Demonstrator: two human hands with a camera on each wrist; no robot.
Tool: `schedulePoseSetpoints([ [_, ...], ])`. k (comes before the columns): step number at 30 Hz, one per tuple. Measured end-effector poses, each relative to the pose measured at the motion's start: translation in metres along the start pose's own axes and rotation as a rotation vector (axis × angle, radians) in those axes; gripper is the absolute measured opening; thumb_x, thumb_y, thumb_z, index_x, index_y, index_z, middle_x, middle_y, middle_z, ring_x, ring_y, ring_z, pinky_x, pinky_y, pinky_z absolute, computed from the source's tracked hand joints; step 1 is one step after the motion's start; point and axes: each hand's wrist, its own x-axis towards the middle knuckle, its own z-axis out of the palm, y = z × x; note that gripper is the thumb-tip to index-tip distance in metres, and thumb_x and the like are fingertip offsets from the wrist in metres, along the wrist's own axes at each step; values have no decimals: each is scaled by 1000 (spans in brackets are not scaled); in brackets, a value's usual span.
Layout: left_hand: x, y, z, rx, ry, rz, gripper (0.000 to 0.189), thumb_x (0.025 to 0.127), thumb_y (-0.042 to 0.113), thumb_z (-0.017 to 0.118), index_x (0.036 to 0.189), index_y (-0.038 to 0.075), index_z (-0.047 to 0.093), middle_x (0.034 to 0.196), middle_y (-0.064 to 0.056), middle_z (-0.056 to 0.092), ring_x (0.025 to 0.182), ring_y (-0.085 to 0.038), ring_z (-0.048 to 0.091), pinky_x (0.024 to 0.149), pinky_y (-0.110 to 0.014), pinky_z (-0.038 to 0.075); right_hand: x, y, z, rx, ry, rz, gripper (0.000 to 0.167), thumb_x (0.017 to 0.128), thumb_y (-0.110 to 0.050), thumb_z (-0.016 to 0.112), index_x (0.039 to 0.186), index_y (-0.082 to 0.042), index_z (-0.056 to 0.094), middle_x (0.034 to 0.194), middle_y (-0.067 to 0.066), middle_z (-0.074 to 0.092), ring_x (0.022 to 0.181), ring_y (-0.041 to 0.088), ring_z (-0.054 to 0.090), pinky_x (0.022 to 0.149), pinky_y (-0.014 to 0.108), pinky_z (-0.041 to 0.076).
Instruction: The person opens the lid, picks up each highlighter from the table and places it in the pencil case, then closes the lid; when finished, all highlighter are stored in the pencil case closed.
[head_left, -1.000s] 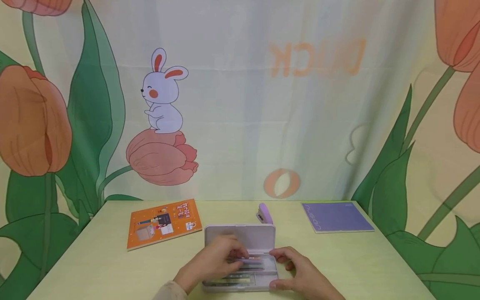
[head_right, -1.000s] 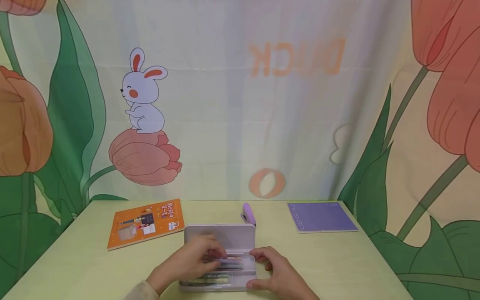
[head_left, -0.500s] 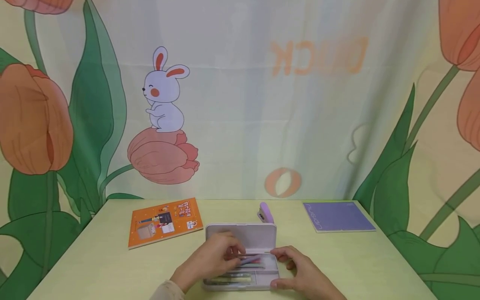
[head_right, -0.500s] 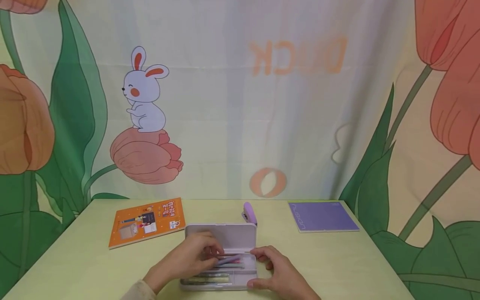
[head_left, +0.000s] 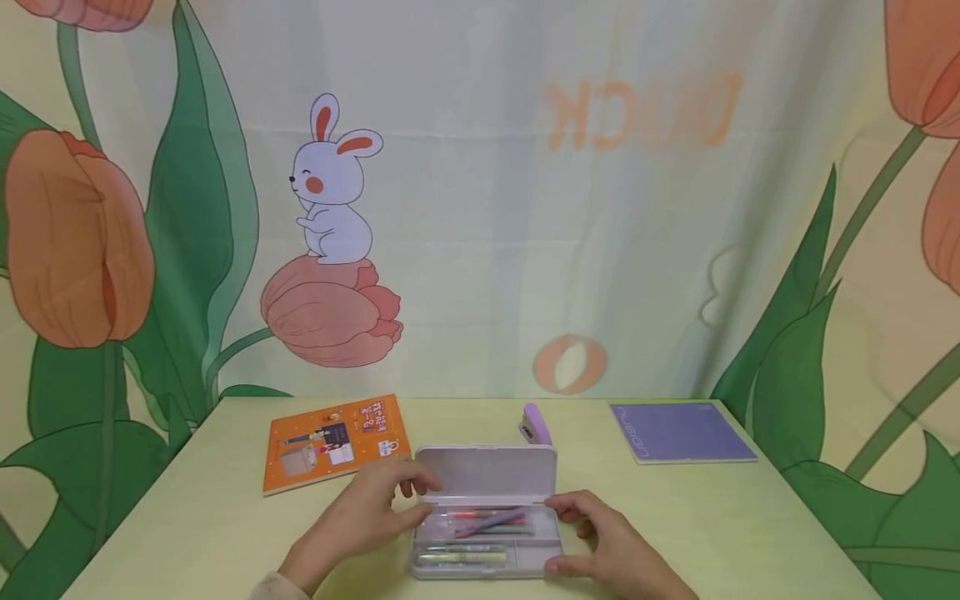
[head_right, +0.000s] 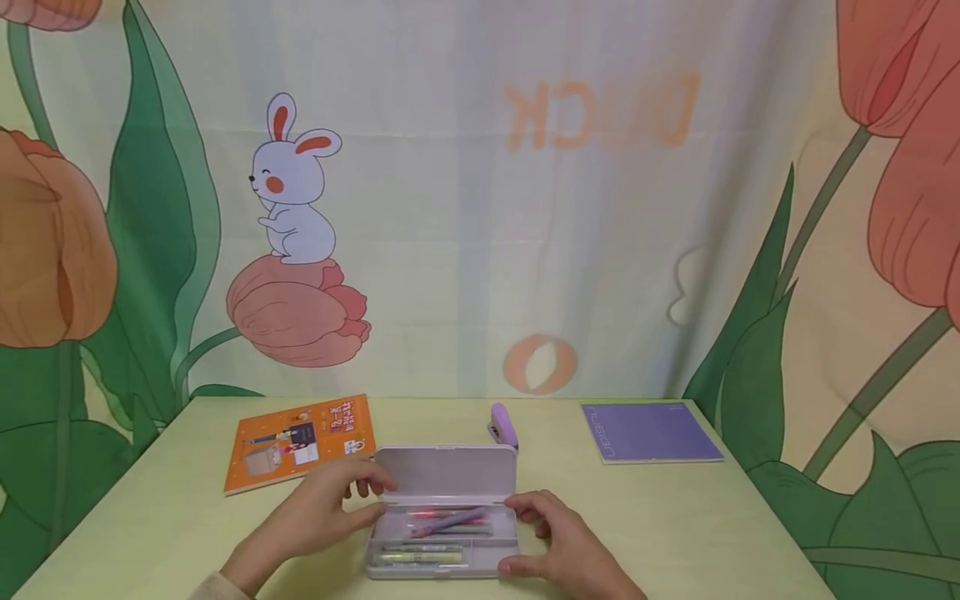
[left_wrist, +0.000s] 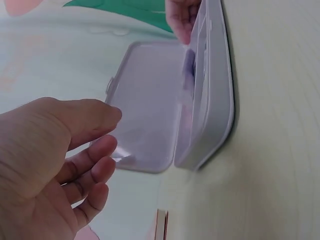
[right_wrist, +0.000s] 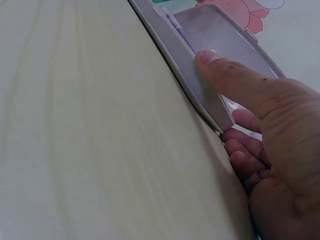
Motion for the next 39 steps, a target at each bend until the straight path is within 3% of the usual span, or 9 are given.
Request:
schedulePoseSetpoints([
  [6, -17, -10, -7, 23, 96, -193, 42, 86, 21, 98, 122, 17, 75, 109, 6, 71, 99, -19, 66, 83, -33, 56, 1, 1, 0, 8, -5, 6, 71, 88, -37, 97, 148, -21, 64, 138, 1, 67, 115, 23, 60, 99, 28, 51],
  [10, -22, -20, -2, -50, 89, -320, 72, 80, 28, 103, 139, 11, 66, 122, -4, 71, 108, -23, 66, 89, -37, 59, 1, 4, 0, 11, -3, 4, 71, 87, -37, 98, 148, -21, 63, 138, 0, 67, 115, 22, 60, 98, 28, 51],
  [14, -28, -29, 9, -183, 34, -387, 100, 79, 31, 104, 161, 10, 51, 138, -11, 67, 116, -24, 64, 96, -36, 59, 1, 5, 0, 13, 1, -10, 71, 88, -36, 97, 148, -21, 63, 139, -1, 67, 115, 20, 61, 99, 28, 51],
  [20, -34, -35, 24, -303, -76, -416, 116, 77, 37, 106, 170, 15, 40, 150, -5, 62, 127, -24, 61, 106, -42, 54, 1, 5, 1, 9, 9, -2, 71, 86, -37, 99, 145, -20, 63, 135, -1, 68, 114, 21, 61, 98, 28, 52],
  [26, -35, -36, 33, -309, -88, -433, 125, 70, 41, 109, 170, 19, 39, 150, -1, 62, 133, -25, 58, 113, -51, 50, 5, 0, 2, 39, 17, 58, 76, 81, -36, 102, 138, -15, 56, 130, 3, 66, 119, 23, 61, 97, 27, 53],
  [30, -35, -38, 36, -299, -89, -432, 127, 67, 42, 110, 169, 20, 39, 149, 0, 62, 133, -24, 57, 116, -55, 48, 6, -1, 2, 78, 24, 43, 91, 82, -31, 102, 150, -14, 44, 134, 6, 65, 123, 24, 61, 97, 25, 51],
  [34, -36, -40, 37, -282, -65, -387, 124, 65, 40, 111, 166, 23, 41, 146, 2, 63, 130, -23, 58, 112, -45, 50, 5, -1, 2, 86, 28, 19, 112, 82, -29, 102, 168, -18, 31, 137, 6, 66, 121, 23, 60, 96, 24, 50],
  [39, -39, -40, 38, -280, -41, -351, 118, 64, 36, 112, 160, 27, 45, 142, 3, 65, 127, -23, 58, 106, -37, 51, 6, -3, 3, 58, 16, 32, 113, 82, -32, 102, 171, -18, 34, 136, 4, 66, 121, 22, 59, 97, 24, 50],
])
